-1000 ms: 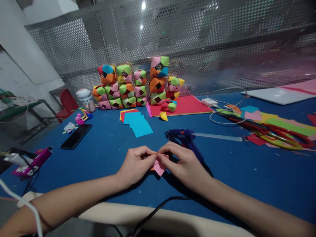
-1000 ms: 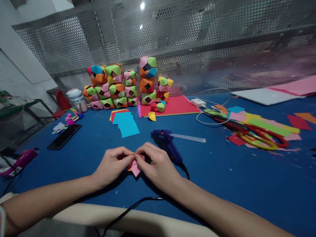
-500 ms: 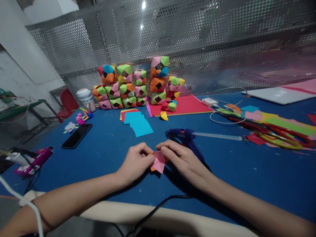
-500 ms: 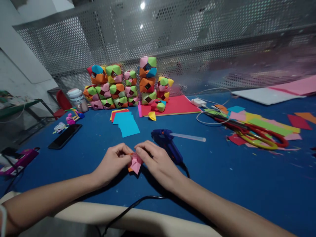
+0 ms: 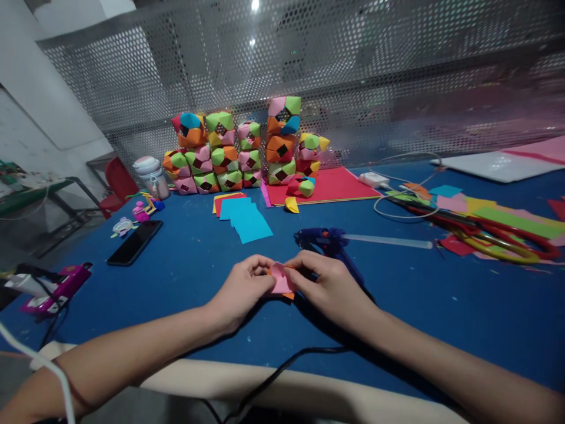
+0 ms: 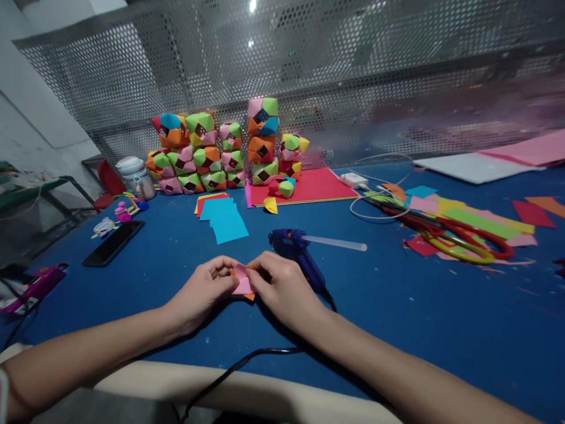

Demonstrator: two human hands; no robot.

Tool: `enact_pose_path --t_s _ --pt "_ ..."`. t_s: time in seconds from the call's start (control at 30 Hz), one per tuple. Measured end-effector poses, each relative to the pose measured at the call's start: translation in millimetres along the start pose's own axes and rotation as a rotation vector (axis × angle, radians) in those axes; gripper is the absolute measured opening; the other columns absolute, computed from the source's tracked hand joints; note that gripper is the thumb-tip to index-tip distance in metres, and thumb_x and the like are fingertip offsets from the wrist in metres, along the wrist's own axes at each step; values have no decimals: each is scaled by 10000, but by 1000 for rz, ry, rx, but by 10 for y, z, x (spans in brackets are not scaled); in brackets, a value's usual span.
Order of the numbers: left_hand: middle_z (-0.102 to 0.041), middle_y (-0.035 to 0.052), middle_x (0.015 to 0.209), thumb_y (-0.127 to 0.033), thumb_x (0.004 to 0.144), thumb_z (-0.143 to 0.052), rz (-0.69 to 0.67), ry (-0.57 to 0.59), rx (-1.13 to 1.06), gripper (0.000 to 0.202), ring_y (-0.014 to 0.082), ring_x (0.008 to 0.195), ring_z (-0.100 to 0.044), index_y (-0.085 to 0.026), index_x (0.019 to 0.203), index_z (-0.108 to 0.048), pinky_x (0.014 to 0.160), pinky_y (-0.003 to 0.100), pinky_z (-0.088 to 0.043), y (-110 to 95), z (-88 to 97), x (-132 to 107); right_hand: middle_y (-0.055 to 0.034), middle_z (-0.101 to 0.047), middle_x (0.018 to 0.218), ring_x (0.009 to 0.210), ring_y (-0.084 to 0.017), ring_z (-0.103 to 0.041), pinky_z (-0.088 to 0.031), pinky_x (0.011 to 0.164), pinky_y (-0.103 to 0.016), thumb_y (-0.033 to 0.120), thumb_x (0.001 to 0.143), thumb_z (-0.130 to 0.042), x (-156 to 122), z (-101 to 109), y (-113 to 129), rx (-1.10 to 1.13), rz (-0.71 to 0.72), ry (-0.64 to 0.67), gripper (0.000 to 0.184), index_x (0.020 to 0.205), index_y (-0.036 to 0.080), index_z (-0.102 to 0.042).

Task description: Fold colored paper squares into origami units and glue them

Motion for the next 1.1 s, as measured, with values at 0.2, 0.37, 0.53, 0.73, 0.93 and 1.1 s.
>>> enact_pose_path --t_s 0.2,0.37,0.53,0.73,0.93,1.1 --pt "-565 -3 680 -87 629 -509 57 27 109 190 81 588 -453 -126 764 -637 540 184 -333 34 24 1 -9 -623 666 601 -123 -556 -419 562 -242 162 798 -538 10 -10 -14 46 -13 44 146 725 171 -664" --pt "-603 23 726 -96 635 -518 49 15 85 202 98 633 -493 -123 777 -661 575 195 -365 58 57 16 -2 -622 668 615 -123 -559 -424 579 -240 183 791 -550 51 -6 -11 103 -67 58 141 697 170 -654" --pt "-645 47 776 -95 653 -485 37 12 -27 248 127 695 -547 -122 815 -670 672 238 -410 63 51 37 -16 -628 762 702 -136 -565 -433 641 -259 307 850 -487 49 -12 20 123 -115 98 202 827 173 -637" --pt "-639 47 832 -88 670 -499 -9 1 -41 257 117 724 -530 -126 854 -674 663 215 -390 37 25 38 2 -574 667 605 -131 -502 -392 556 -253 266 810 -506 13 -56 -37 2 -158 102 137 744 165 -572" --pt "-635 40 825 -154 743 -517 -85 68 101 211 126 754 -526 -144 877 -681 699 224 -393 -8 1 -25 22 -532 585 543 -111 -449 -354 513 -234 273 813 -498 26 -70 -53 4 -171 69 206 634 173 -519" --pt "-663 56 928 -303 779 -558 -167 -49 231 228 165 859 -559 -146 895 -675 770 245 -411 -19 12 -16 24 -526 560 531 -105 -456 -352 513 -228 257 801 -511 0 -82 -16 12 -145 50 230 586 174 -502"
Point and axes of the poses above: each hand's wrist, its own x-axis towards the middle knuckle, its own z-axis out of the back of the hand, y = z × x, the point moved 1 cm from there along x, towards the middle knuckle
